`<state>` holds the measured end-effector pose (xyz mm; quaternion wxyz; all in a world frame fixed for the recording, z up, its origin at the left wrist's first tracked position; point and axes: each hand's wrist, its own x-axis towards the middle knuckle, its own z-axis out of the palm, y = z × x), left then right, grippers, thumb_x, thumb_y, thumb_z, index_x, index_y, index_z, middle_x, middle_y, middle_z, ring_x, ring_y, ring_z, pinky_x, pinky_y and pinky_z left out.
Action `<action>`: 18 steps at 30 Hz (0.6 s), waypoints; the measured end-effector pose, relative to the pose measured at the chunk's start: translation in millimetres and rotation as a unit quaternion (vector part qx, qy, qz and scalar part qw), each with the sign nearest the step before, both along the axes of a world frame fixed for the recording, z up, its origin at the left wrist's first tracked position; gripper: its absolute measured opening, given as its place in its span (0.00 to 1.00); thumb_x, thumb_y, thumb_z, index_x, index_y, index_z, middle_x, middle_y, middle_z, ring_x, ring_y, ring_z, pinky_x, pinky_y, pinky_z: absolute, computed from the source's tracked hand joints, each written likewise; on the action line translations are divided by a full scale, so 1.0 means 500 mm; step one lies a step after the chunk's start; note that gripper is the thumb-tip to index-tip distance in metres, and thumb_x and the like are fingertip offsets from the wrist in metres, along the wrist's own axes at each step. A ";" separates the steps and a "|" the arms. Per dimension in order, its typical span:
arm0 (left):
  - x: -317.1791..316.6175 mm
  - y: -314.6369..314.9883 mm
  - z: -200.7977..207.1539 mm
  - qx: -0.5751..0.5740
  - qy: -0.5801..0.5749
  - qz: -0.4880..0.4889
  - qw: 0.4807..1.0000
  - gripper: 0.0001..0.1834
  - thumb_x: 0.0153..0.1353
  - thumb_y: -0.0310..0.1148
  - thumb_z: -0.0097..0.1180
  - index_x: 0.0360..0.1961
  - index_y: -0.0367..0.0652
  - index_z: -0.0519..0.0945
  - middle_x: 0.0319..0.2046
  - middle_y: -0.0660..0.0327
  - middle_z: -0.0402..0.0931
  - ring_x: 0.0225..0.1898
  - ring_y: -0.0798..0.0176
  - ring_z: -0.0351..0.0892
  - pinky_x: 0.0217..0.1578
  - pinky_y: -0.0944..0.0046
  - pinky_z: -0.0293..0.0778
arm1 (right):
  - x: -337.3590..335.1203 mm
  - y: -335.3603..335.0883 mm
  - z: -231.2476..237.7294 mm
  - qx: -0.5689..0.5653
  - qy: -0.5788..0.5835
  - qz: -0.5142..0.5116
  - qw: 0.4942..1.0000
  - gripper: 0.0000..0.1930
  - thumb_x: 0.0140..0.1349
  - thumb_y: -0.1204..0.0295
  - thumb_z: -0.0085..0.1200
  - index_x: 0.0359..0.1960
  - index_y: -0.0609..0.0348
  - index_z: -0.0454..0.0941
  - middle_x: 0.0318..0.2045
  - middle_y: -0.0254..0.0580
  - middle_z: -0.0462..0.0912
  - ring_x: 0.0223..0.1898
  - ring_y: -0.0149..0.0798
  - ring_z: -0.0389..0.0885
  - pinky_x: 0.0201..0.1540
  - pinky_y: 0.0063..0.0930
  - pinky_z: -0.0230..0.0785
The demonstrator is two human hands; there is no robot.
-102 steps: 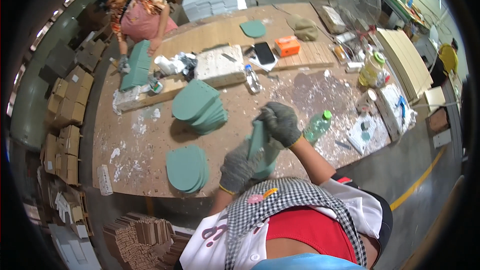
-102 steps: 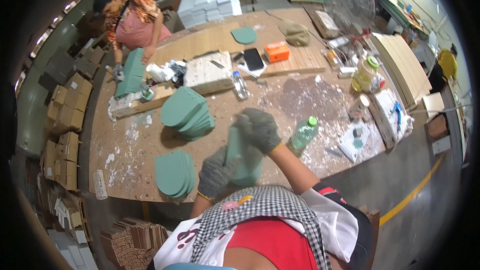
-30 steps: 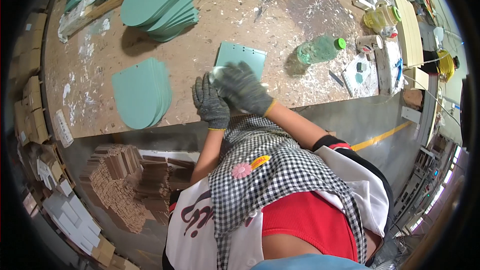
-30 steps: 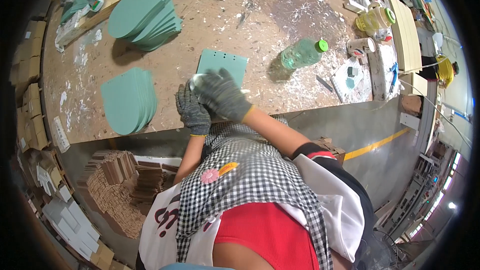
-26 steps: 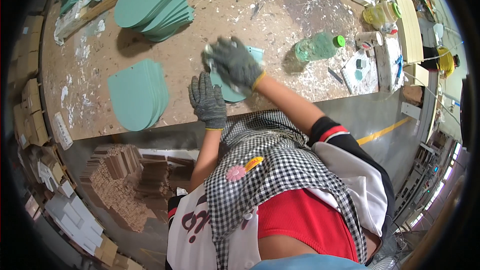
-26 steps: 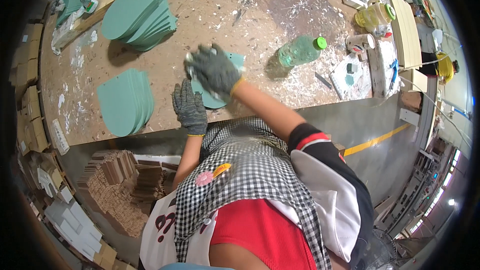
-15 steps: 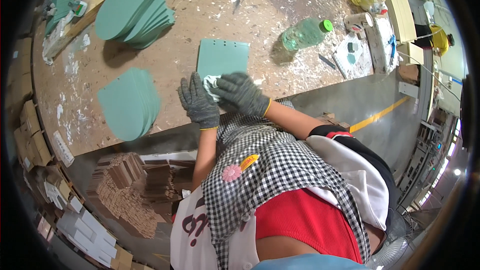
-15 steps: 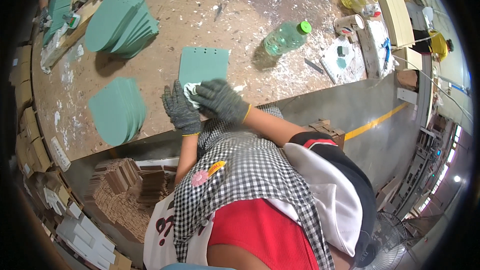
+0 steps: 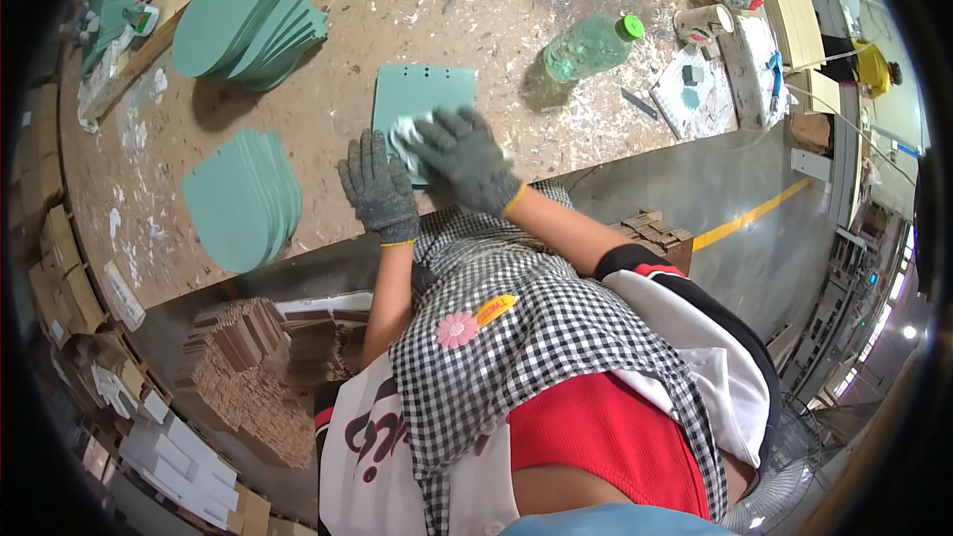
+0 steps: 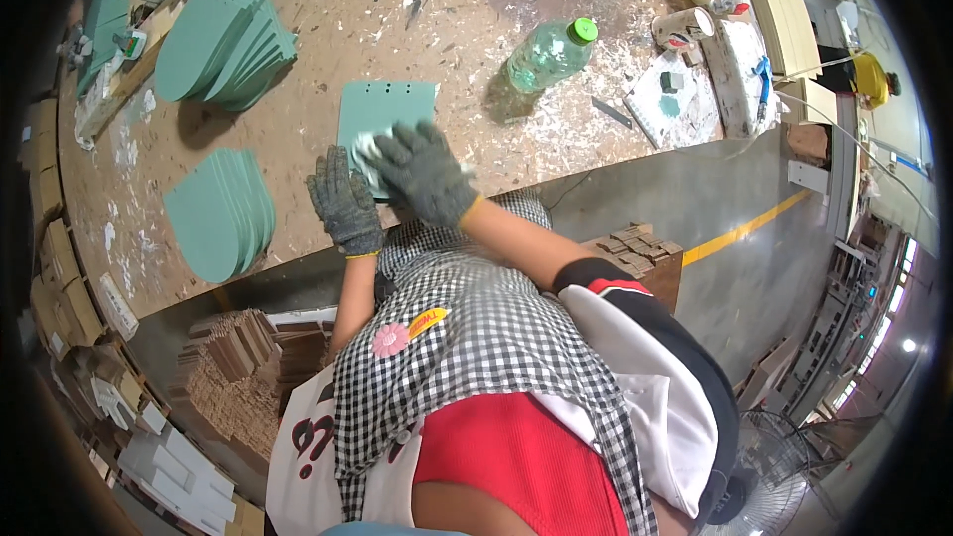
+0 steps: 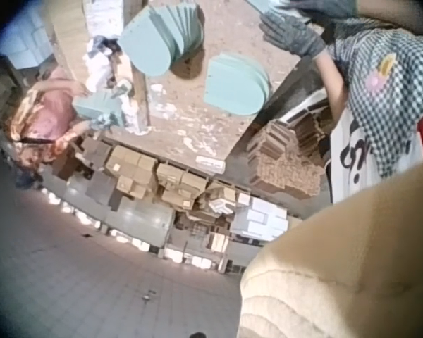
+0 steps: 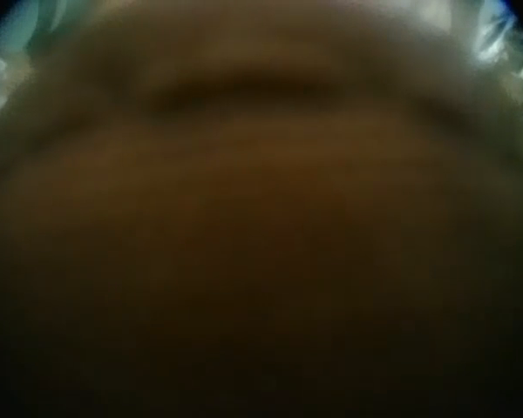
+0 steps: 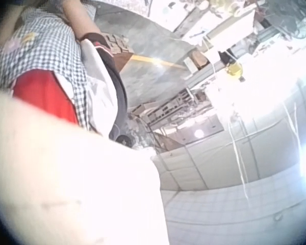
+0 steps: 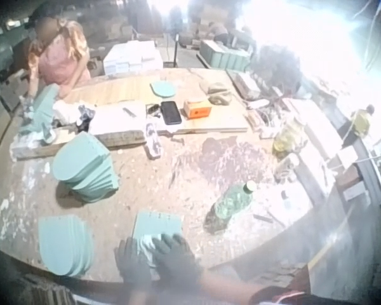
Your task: The person wipes several green plastic components one at a time using a white cloth and a liquid from a bottle, then places the finished pieces into a stack on the workbench.
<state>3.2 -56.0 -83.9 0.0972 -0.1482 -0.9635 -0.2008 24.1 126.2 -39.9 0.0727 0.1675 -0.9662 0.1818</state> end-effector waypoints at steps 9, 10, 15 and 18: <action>-0.003 0.000 -0.024 -0.030 0.029 0.013 0.999 0.23 0.65 0.37 0.52 0.61 0.43 0.77 0.63 0.61 0.75 0.67 0.54 0.69 0.71 0.44 0.55 | -0.025 -0.052 -0.015 0.131 -0.013 -0.027 0.991 0.32 0.64 0.66 0.52 0.69 0.64 0.63 0.65 0.57 0.69 0.68 0.57 0.66 0.72 0.49 0.56; -0.004 0.005 -0.009 -0.029 0.027 0.006 0.999 0.24 0.65 0.37 0.52 0.61 0.41 0.77 0.63 0.60 0.75 0.67 0.52 0.69 0.71 0.44 0.55 | -0.017 -0.045 -0.019 0.130 -0.015 -0.027 0.991 0.32 0.64 0.66 0.52 0.69 0.64 0.63 0.65 0.57 0.69 0.68 0.57 0.66 0.72 0.49 0.56; 0.002 -0.001 -0.014 -0.005 0.020 0.004 1.000 0.24 0.69 0.33 0.50 0.65 0.40 0.73 0.63 0.55 0.74 0.68 0.51 0.67 0.73 0.45 0.52 | -0.160 -0.003 0.089 0.131 -0.201 -0.127 0.963 0.27 0.62 0.66 0.55 0.63 0.58 0.70 0.55 0.50 0.73 0.54 0.50 0.74 0.54 0.44 0.68; -0.002 0.001 -0.014 -0.024 0.025 -0.004 0.999 0.25 0.68 0.32 0.51 0.65 0.39 0.72 0.63 0.54 0.74 0.67 0.51 0.69 0.73 0.45 0.53 | -0.134 -0.005 0.011 0.173 -0.031 -0.112 0.978 0.27 0.59 0.66 0.54 0.58 0.70 0.71 0.48 0.57 0.76 0.47 0.49 0.76 0.43 0.41 0.66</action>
